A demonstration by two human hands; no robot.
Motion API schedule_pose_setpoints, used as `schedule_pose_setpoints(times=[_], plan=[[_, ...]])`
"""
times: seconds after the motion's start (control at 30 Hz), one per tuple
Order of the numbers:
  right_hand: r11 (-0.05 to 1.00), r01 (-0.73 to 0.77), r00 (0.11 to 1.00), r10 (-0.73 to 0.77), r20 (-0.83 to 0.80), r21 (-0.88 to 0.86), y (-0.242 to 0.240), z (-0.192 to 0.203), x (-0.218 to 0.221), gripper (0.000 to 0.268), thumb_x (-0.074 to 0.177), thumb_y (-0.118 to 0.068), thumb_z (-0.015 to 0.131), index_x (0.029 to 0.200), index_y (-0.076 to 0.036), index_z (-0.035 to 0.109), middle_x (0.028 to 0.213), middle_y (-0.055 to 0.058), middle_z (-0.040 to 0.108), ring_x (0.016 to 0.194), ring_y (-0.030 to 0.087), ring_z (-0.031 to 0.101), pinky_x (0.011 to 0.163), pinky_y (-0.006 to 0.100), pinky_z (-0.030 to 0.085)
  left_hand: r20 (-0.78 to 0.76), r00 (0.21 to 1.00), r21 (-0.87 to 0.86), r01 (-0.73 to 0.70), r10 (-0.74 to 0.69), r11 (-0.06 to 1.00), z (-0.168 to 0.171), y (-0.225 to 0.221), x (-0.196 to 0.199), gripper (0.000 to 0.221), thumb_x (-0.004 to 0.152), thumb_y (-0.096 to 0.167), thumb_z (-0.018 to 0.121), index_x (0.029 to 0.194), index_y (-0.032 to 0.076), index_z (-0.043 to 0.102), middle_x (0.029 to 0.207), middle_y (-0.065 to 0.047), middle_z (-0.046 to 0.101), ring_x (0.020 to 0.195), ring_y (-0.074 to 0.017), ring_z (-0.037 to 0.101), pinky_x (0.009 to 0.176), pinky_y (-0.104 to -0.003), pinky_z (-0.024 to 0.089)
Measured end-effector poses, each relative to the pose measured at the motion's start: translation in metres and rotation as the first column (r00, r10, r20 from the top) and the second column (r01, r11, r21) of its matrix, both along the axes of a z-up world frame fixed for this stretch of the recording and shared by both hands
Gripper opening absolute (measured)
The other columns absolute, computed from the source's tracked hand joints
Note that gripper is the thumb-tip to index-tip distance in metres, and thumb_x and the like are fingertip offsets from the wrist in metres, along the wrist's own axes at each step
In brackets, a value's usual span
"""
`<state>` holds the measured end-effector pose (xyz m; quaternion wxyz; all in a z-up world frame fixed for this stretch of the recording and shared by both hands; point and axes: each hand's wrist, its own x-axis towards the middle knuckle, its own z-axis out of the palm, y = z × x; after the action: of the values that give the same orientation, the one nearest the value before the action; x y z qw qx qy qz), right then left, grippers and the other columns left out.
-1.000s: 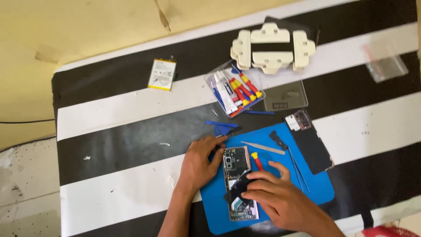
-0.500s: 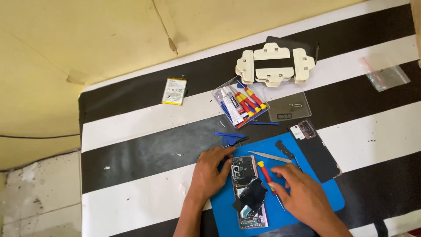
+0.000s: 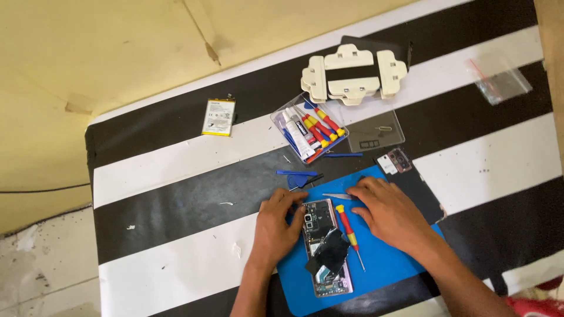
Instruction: Disassembling a smartphone by removing internal screws and components using a screwdriver and tweezers.
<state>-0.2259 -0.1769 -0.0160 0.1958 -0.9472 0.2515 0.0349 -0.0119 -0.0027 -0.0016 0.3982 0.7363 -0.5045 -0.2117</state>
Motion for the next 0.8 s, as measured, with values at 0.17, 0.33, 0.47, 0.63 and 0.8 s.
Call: schedule_pose_setpoints(times=[0.17, 0.33, 0.47, 0.63, 0.8], plan=[[0.993, 0.056, 0.996, -0.063, 0.066, 0.103, -0.010, 0.019, 0.007, 0.025, 0.098, -0.031, 0.062, 0.118, -0.017, 0.067, 0.113, 0.004, 0.066, 0.107, 0.023, 0.063, 0.090, 0.041, 0.051, 0.031, 0.999, -0.046, 0.008, -0.007, 0.999, -0.001, -0.001, 0.001, 0.027, 0.097, 0.021, 0.059, 0.122, 0.016, 0.068, 0.109, -0.004, 0.068, 0.100, -0.0236, 0.067, 0.084, -0.040, 0.045], [0.915, 0.129, 0.945, -0.230, 0.233, 0.381, 0.001, 0.050, 0.004, 0.025, 0.095, -0.019, 0.066, 0.119, -0.013, 0.067, 0.111, 0.001, 0.066, 0.094, 0.014, 0.067, 0.084, 0.030, 0.055, -0.007, 1.000, -0.056, 0.008, -0.008, 0.998, 0.006, 0.005, -0.004, 0.037, 0.100, 0.028, 0.057, 0.133, 0.014, 0.063, 0.125, -0.008, 0.066, 0.115, -0.0259, 0.065, 0.090, -0.042, 0.045], [0.912, -0.055, 0.947, -0.081, 0.312, 0.405, 0.010, 0.072, 0.015, 0.030, 0.092, -0.017, 0.072, 0.122, -0.017, 0.071, 0.106, 0.000, 0.067, 0.087, 0.012, 0.068, 0.070, 0.027, 0.058, 0.120, 0.993, -0.182, 0.024, -0.003, 0.983, 0.003, 0.006, -0.013, 0.049, 0.100, 0.035, 0.063, 0.143, 0.014, 0.057, 0.135, -0.008, 0.066, 0.123, -0.0267, 0.063, 0.097, -0.043, 0.042], [0.648, 0.127, 0.897, -0.399, 0.192, 0.751, 0.023, 0.074, 0.027, 0.033, 0.085, -0.011, 0.080, 0.116, -0.010, 0.073, 0.092, 0.002, 0.081, 0.067, 0.014, 0.083, 0.072, 0.027, 0.070, 0.190, 0.981, -0.259, 0.084, -0.035, 0.962, 0.018, 0.003, -0.023, 0.015, 0.102, 0.019, 0.059, 0.106, 0.017, 0.074, 0.103, 0.003, 0.077, 0.094, -0.0161, 0.071, 0.086, -0.040, 0.038], [0.617, -0.046, 0.742, -0.505, 0.441, 0.786, 0.043, 0.049, 0.030, 0.016, 0.097, -0.011, 0.063, 0.109, -0.001, 0.068, 0.083, 0.013, 0.077, 0.074, 0.022, 0.084, 0.068, 0.032, 0.072, 0.003, 0.998, -0.270, 0.069, -0.071, 0.960, 0.021, 0.003, -0.029, 0.014, 0.101, 0.020, 0.060, 0.107, 0.013, 0.071, 0.104, -0.002, 0.077, 0.095, -0.0214, 0.072, 0.083, -0.040, 0.042]])
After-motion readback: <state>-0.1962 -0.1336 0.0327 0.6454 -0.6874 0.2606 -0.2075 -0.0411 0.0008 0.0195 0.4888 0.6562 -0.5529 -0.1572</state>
